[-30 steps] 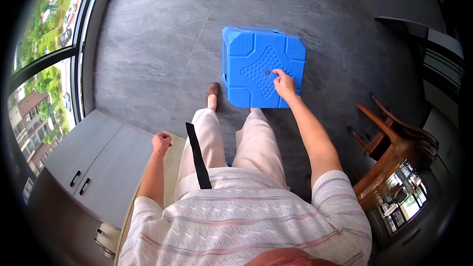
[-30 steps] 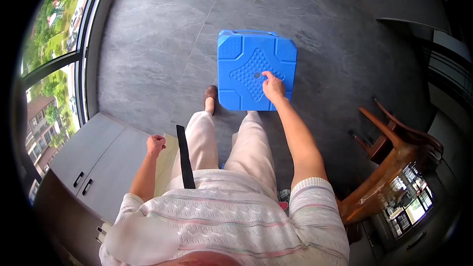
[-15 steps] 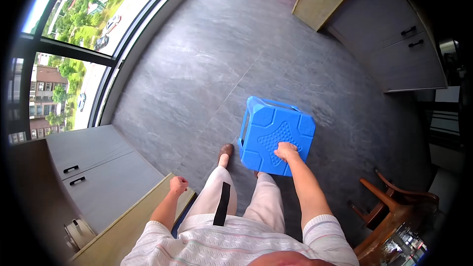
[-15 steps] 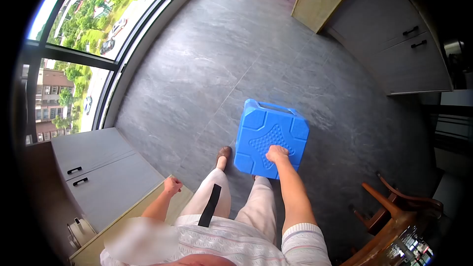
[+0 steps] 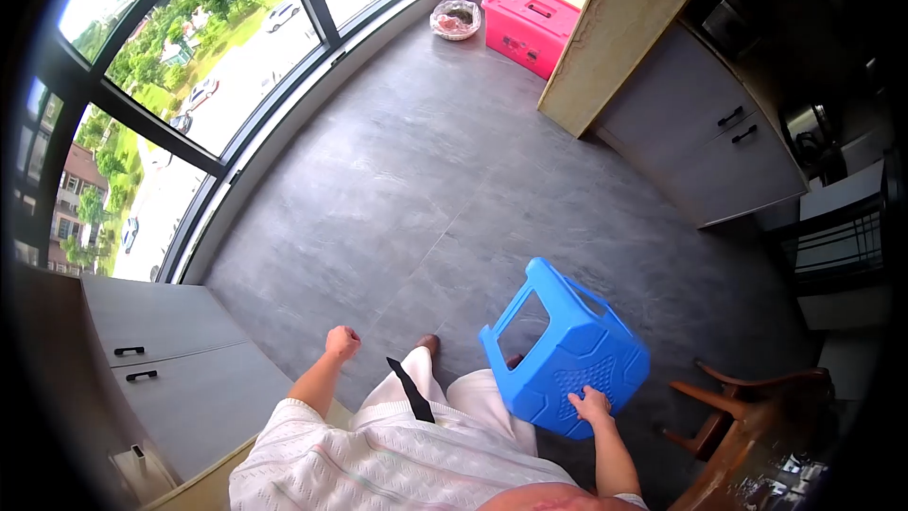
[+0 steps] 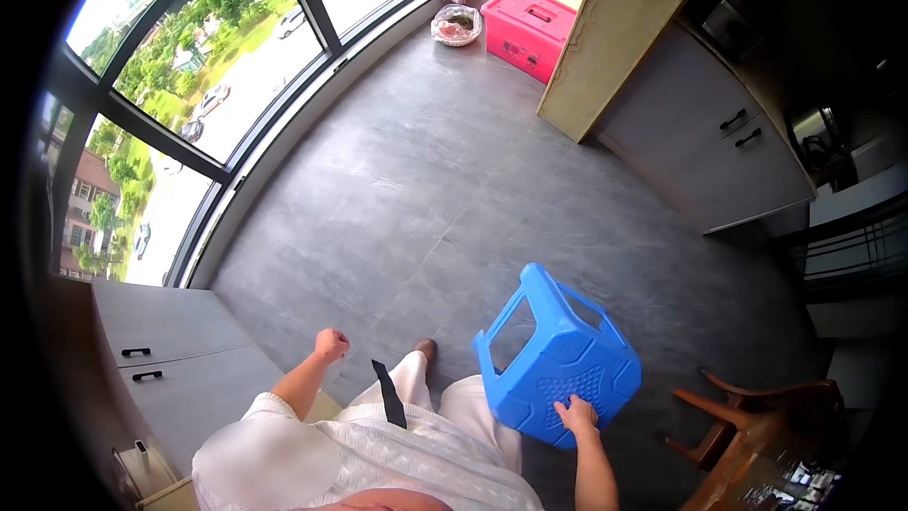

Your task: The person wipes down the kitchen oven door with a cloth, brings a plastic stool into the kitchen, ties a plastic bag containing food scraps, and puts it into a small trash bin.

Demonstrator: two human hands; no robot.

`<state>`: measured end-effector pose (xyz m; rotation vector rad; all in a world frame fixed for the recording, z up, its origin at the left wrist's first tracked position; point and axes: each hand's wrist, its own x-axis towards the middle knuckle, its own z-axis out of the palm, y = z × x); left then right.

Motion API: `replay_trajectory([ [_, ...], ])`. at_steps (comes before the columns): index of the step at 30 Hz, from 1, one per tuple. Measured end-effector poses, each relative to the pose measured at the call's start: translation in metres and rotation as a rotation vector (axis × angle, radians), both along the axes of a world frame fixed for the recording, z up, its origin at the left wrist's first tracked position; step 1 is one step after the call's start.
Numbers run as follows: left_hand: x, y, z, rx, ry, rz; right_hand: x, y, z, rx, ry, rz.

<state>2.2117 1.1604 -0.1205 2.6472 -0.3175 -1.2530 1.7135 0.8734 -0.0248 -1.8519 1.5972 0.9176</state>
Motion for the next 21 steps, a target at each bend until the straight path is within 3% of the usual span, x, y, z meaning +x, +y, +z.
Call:
replay_trajectory([
  [2, 0.002, -0.032, -0.013, -0.024, -0.082, -0.142, -0.003, 0.004, 0.032, 0.013, -0.018, -0.188],
  [8, -0.029, -0.152, -0.026, -0.061, -0.158, -0.315, -0.087, 0.012, 0.003, -0.064, -0.211, -0.403],
  [10, -0.055, -0.195, -0.026, -0.079, -0.141, -0.345, -0.122, -0.008, -0.014, -0.152, -0.298, -0.472],
  [11, -0.068, -0.216, -0.016, -0.074, -0.142, -0.390, -0.144, -0.024, -0.028, -0.098, -0.387, -0.687],
  [15, -0.128, -0.293, -0.002, -0.088, -0.140, -0.446, -0.192, -0.078, -0.007, -0.007, -0.358, -0.820],
  [18, -0.175, -0.347, 0.017, -0.110, -0.028, -0.438, -0.304, -0.076, -0.103, -0.177, -0.433, 0.096],
  [21, -0.205, -0.382, 0.019, -0.106, -0.065, -0.513, -0.302, -0.091, -0.046, -0.171, -0.372, 0.031],
])
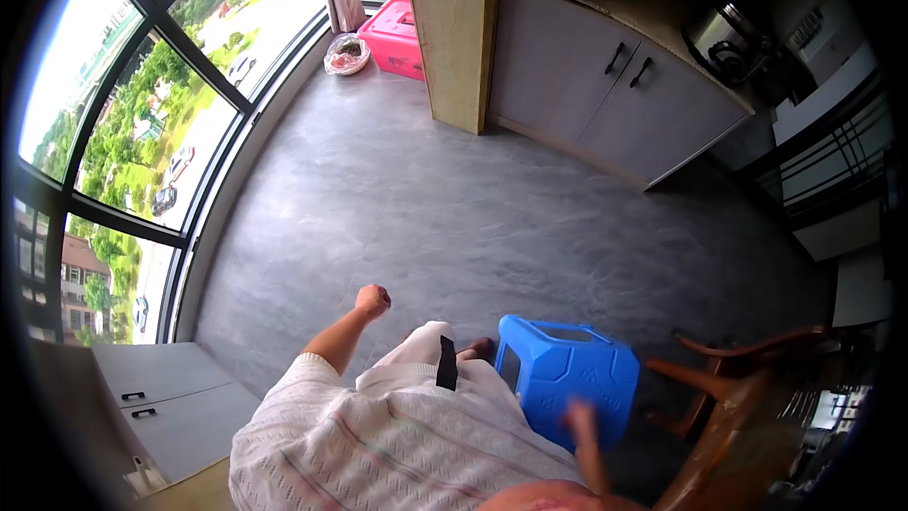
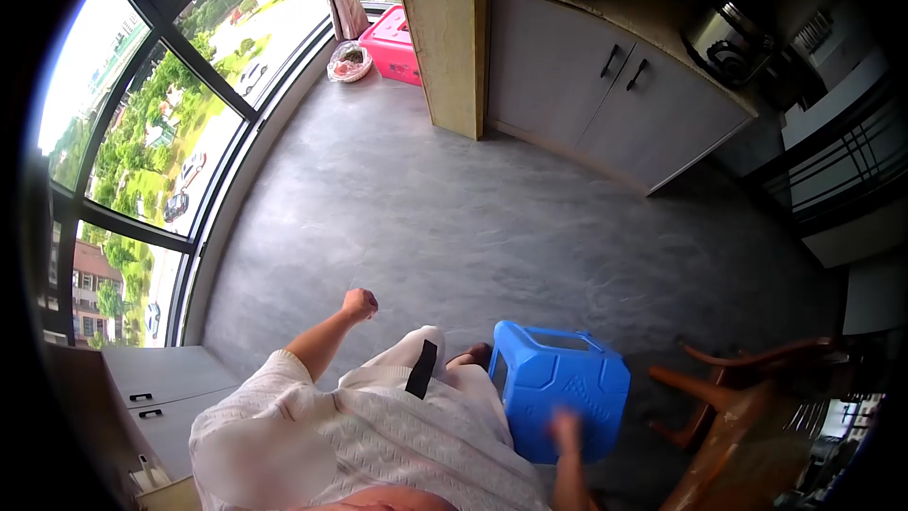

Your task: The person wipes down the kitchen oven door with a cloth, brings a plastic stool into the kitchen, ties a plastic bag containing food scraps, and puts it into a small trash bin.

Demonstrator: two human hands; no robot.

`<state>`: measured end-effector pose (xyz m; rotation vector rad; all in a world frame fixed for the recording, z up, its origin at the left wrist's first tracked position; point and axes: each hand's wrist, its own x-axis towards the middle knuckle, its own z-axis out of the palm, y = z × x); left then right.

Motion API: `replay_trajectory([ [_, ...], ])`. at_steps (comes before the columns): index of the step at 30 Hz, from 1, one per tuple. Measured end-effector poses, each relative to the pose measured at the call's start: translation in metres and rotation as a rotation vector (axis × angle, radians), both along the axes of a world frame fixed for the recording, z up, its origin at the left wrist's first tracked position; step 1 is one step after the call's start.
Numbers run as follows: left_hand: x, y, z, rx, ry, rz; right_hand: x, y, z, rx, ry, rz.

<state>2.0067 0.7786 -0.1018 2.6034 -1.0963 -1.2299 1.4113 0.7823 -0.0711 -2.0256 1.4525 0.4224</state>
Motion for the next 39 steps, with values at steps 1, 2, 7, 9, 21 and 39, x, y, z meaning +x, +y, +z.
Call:
replay_trajectory([
  [1, -0.008, -0.012, -0.003, -0.005, -0.049, -0.047, -0.009, -0.004, -0.002, -0.086, 0.002, 0.061],
  [2, -0.015, -0.025, -0.001, -0.007, -0.079, -0.060, -0.021, -0.004, -0.006, -0.171, 0.005, 0.122],
  [7, -0.034, -0.085, 0.000, 0.049, -0.135, -0.096, -0.026, -0.066, 0.043, -0.145, 0.115, 0.127],
  [9, -0.041, -0.120, -0.005, 0.051, -0.148, -0.126, -0.044, -0.091, 0.037, -0.276, 0.115, 0.187],
  [21, -0.236, -0.540, 0.041, -0.033, -0.114, -0.713, -0.122, -0.311, 0.144, -0.190, -0.077, -0.952],
  [39, -0.686, -0.821, 0.152, -0.558, 0.491, -0.617, -0.465, -0.765, 0.189, -0.109, -0.031, -0.774],
])
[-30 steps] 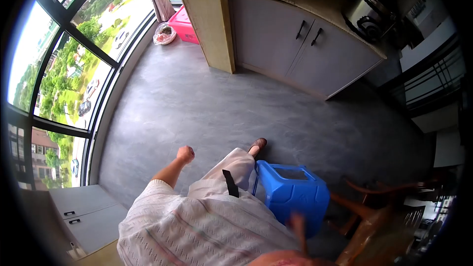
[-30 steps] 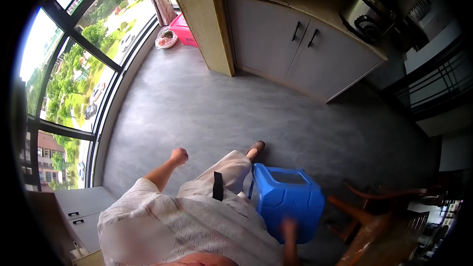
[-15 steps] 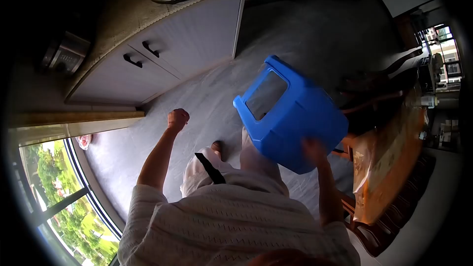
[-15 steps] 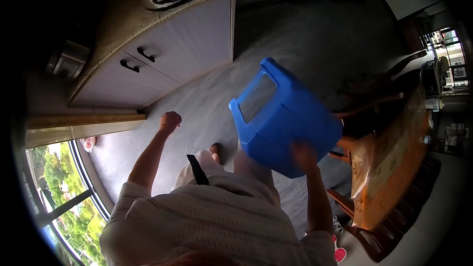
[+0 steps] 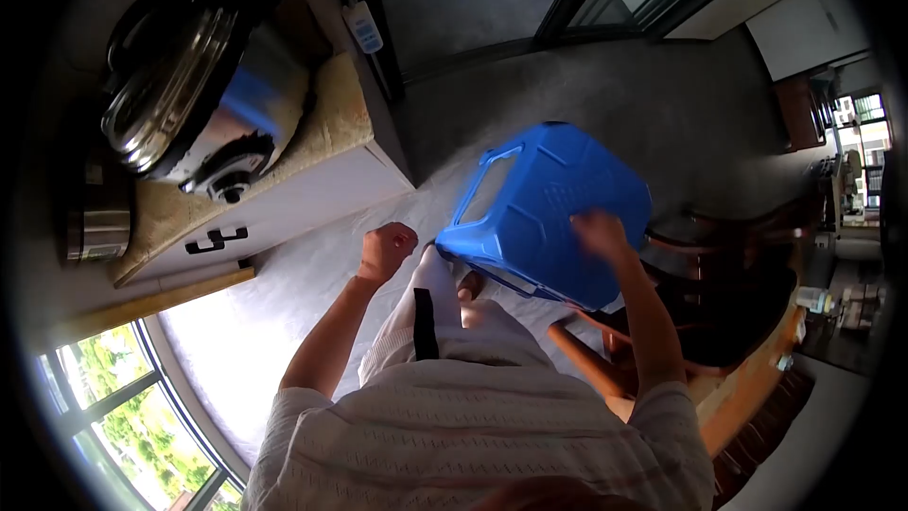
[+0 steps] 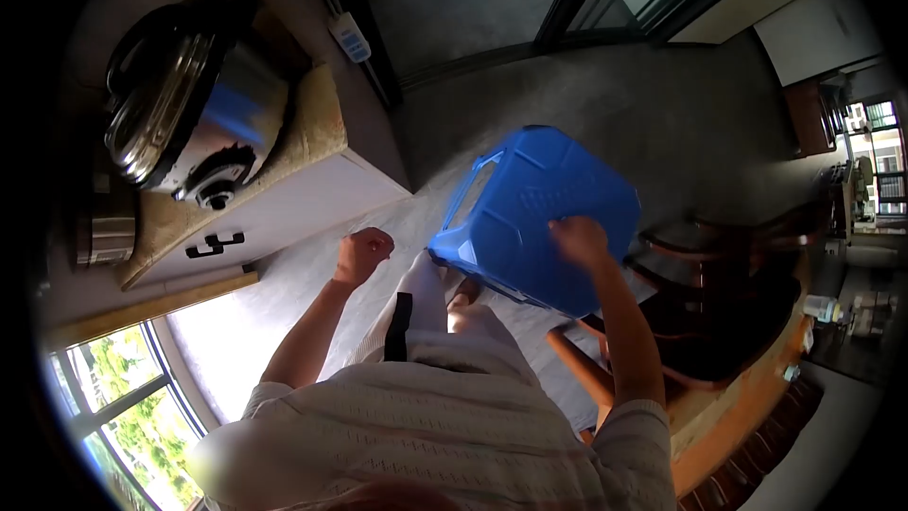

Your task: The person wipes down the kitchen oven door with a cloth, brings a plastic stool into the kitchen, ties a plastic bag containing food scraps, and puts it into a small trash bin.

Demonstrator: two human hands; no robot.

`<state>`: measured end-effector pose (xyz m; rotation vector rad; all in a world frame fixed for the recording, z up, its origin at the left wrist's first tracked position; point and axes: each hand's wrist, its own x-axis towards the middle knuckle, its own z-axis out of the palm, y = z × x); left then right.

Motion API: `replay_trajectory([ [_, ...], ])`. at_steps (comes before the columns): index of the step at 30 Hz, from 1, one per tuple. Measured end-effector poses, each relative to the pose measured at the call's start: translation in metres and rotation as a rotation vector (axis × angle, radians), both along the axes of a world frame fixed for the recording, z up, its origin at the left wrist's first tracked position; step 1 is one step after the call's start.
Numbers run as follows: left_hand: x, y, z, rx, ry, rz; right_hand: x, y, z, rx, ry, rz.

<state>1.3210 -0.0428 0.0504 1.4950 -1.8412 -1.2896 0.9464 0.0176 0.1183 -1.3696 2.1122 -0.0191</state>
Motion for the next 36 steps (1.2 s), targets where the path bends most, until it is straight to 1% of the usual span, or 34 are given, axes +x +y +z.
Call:
replay_trajectory([
  [2, -0.022, -0.025, 0.004, 0.064, 0.051, 0.046, -0.025, -0.054, -0.006, 0.045, -0.023, -0.022],
  [4, -0.055, -0.059, 0.010, 0.035, 0.121, 0.036, -0.052, -0.099, -0.022, 0.087, -0.027, -0.035],
  [6, -0.094, -0.101, 0.023, 0.037, 0.134, -0.007, -0.068, -0.146, -0.016, 0.123, -0.031, 0.027],
  [7, -0.117, -0.123, 0.033, 0.025, 0.189, 0.001, -0.079, -0.170, -0.011, 0.142, -0.032, 0.066],
  [9, -0.152, -0.163, 0.053, 0.003, 0.265, -0.011, -0.094, -0.210, -0.007, 0.089, 0.038, 0.158],
  [10, -0.169, -0.183, 0.056, 0.050, 0.278, -0.005, -0.101, -0.233, -0.006, 0.054, 0.069, 0.202],
  [11, -0.181, -0.202, 0.058, 0.046, 0.296, -0.002, -0.105, -0.256, -0.004, 0.024, 0.079, 0.236],
  [12, -0.193, -0.223, 0.059, 0.039, 0.317, 0.005, -0.108, -0.280, 0.005, 0.020, 0.056, 0.211],
  [14, -0.210, -0.270, 0.054, 0.056, 0.308, 0.048, -0.126, -0.333, 0.004, 0.060, 0.052, 0.261],
  [16, -0.221, -0.309, 0.045, 0.089, 0.297, 0.107, -0.144, -0.388, -0.006, -0.029, 0.007, 0.330],
  [17, -0.228, -0.330, 0.037, 0.053, 0.303, 0.154, -0.154, -0.417, -0.011, -0.074, -0.020, 0.366],
  [19, -0.234, -0.374, 0.019, 0.048, 0.265, 0.276, -0.164, -0.483, -0.017, -0.084, 0.005, 0.432],
  [20, -0.237, -0.389, 0.020, 0.057, 0.242, 0.333, -0.167, -0.507, -0.016, -0.080, 0.013, 0.460],
  [23, -0.242, -0.439, 0.047, 0.085, 0.299, 0.514, -0.167, -0.591, -0.005, 0.001, -0.037, 0.479],
  [26, -0.242, -0.485, 0.070, -0.021, 0.319, 0.655, -0.176, -0.679, -0.005, 0.025, -0.044, 0.585],
  [30, -0.227, -0.553, 0.074, -0.114, 0.213, 0.750, -0.182, -0.791, -0.007, 0.051, -0.076, 0.623],
  [31, -0.220, -0.558, 0.072, -0.120, 0.262, 0.770, -0.180, -0.800, -0.006, 0.046, -0.075, 0.623],
  [33, -0.219, -0.614, 0.081, -0.136, 0.356, 0.805, -0.187, -0.852, -0.001, 0.040, -0.085, 0.609],
  [34, -0.217, -0.642, 0.084, -0.227, 0.341, 0.797, -0.193, -0.873, -0.005, 0.042, -0.075, 0.615],
  [36, -0.210, -0.690, 0.110, -0.375, 0.272, 0.786, -0.209, -0.911, -0.005, 0.055, -0.048, 0.653],
])
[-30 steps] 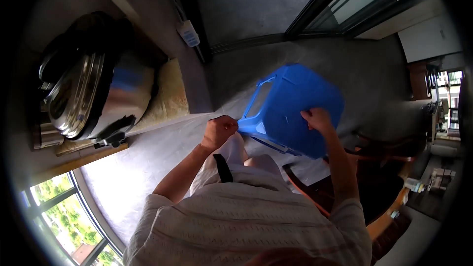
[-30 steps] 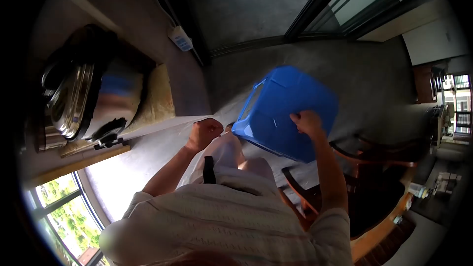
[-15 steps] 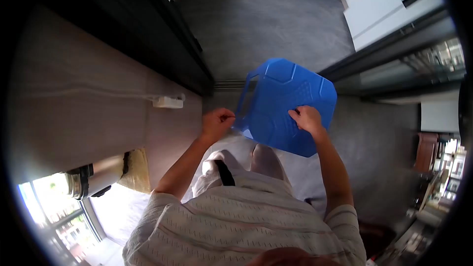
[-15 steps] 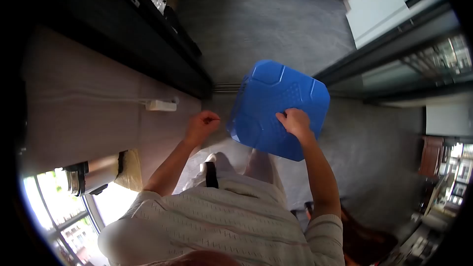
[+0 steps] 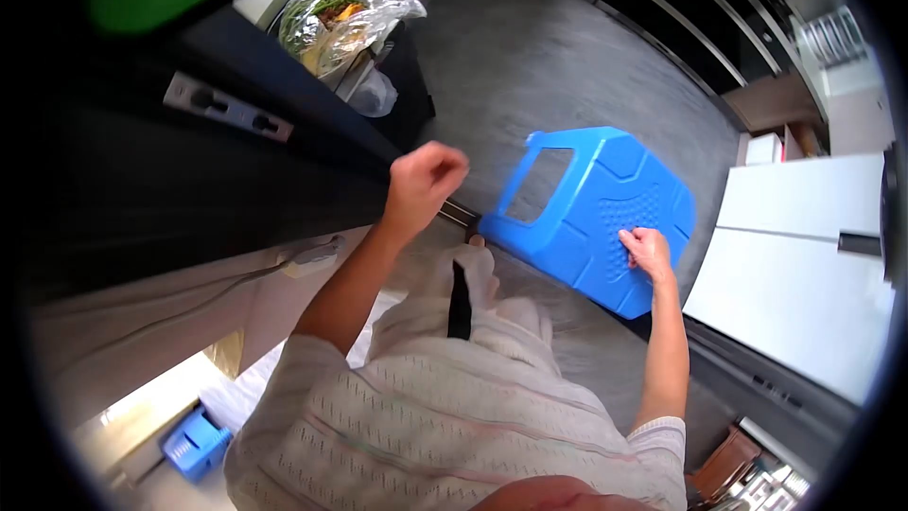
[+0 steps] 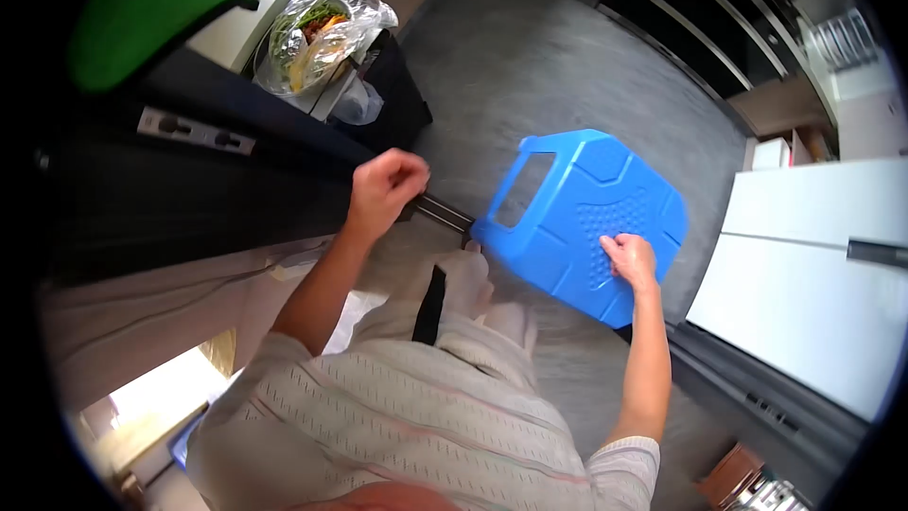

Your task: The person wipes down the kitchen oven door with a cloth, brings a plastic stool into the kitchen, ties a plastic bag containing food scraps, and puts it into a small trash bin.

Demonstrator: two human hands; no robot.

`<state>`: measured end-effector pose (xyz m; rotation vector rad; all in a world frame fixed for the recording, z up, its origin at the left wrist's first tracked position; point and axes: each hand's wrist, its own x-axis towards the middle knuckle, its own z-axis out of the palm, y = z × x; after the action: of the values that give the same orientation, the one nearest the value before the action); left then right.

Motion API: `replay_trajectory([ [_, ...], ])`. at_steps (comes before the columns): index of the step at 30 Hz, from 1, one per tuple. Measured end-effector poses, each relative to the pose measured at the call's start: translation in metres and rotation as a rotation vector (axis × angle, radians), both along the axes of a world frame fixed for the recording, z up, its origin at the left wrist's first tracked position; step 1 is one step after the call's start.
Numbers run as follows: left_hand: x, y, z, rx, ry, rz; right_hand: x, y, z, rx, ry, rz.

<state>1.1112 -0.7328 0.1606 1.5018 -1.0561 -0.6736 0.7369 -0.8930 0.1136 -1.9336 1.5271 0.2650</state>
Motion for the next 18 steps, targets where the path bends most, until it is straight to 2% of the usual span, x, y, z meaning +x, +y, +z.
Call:
replay_trajectory([
  [5, 0.039, -0.108, 0.070, -0.215, -0.236, 0.140, -0.007, -0.084, -0.013, -0.029, 0.054, -0.004],
  [6, 0.049, -0.127, 0.076, -0.296, -0.194, 0.251, -0.010, -0.105, -0.018, -0.016, 0.057, -0.024],
  [10, 0.104, -0.158, 0.089, -0.253, -0.381, 0.611, -0.019, -0.183, -0.041, 0.049, 0.004, -0.116],
  [13, 0.149, -0.169, 0.085, -0.123, -0.525, 0.857, -0.028, -0.254, -0.082, 0.112, -0.075, -0.169],
  [16, 0.190, -0.171, 0.065, 0.142, -0.725, 0.955, -0.026, -0.322, -0.131, 0.191, -0.046, -0.237],
  [18, 0.209, -0.171, 0.054, 0.413, -0.870, 0.909, -0.023, -0.355, -0.146, 0.260, -0.031, -0.244],
])
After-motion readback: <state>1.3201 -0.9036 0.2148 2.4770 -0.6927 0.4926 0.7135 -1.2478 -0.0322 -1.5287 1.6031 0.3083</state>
